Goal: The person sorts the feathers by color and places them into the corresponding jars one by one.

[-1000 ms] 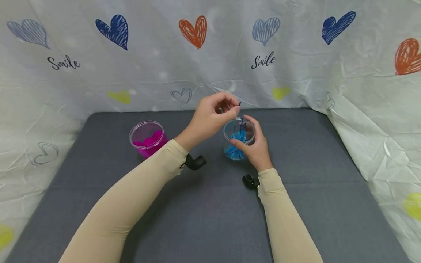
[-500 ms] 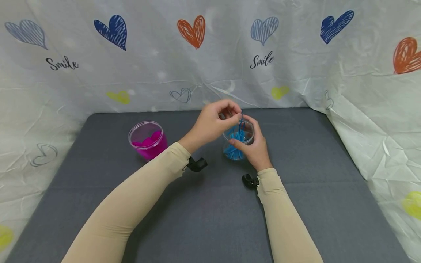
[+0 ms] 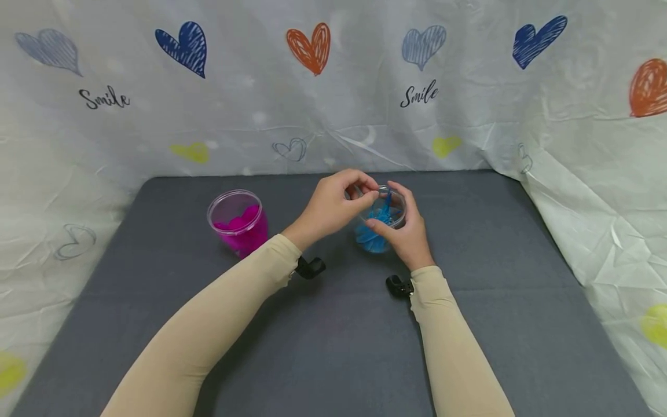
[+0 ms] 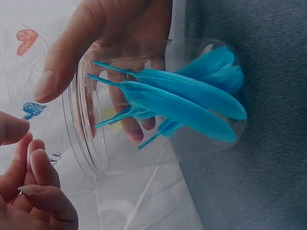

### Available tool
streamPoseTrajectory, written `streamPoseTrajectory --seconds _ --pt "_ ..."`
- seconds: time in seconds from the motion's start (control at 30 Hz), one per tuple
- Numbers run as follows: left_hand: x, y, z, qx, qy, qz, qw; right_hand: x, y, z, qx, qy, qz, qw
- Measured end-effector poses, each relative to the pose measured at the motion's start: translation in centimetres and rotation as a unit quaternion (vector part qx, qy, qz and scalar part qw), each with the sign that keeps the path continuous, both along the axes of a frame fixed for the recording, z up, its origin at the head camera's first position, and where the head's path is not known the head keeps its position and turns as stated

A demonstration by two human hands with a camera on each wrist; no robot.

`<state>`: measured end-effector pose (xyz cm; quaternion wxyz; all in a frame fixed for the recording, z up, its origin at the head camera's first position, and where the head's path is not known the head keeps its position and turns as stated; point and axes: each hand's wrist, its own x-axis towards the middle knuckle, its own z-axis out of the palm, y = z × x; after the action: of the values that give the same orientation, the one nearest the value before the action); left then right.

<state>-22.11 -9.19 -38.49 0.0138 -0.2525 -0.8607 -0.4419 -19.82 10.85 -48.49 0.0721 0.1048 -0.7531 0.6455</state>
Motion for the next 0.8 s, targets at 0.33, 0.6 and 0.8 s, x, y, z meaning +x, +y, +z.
streamPoseTrajectory --seconds 0.33,0.6,0.8 --pt "2.3 -1.0 -1.4 0.009 0.046 0.007 0.9989 -0.1 1.8 -0.5 0.010 0.001 -0.004 1.000" --pt "4.3 -2.4 -1.7 0.025 0.113 0.012 0.9932 0.2 5.9 -1.7 0.044 0.004 -0.023 0.999" --pt "5.5 -5.9 -1.0 0.004 0.164 0.054 0.9849 2.1 8.6 -2.2 0.092 -0.056 -0.039 0.993"
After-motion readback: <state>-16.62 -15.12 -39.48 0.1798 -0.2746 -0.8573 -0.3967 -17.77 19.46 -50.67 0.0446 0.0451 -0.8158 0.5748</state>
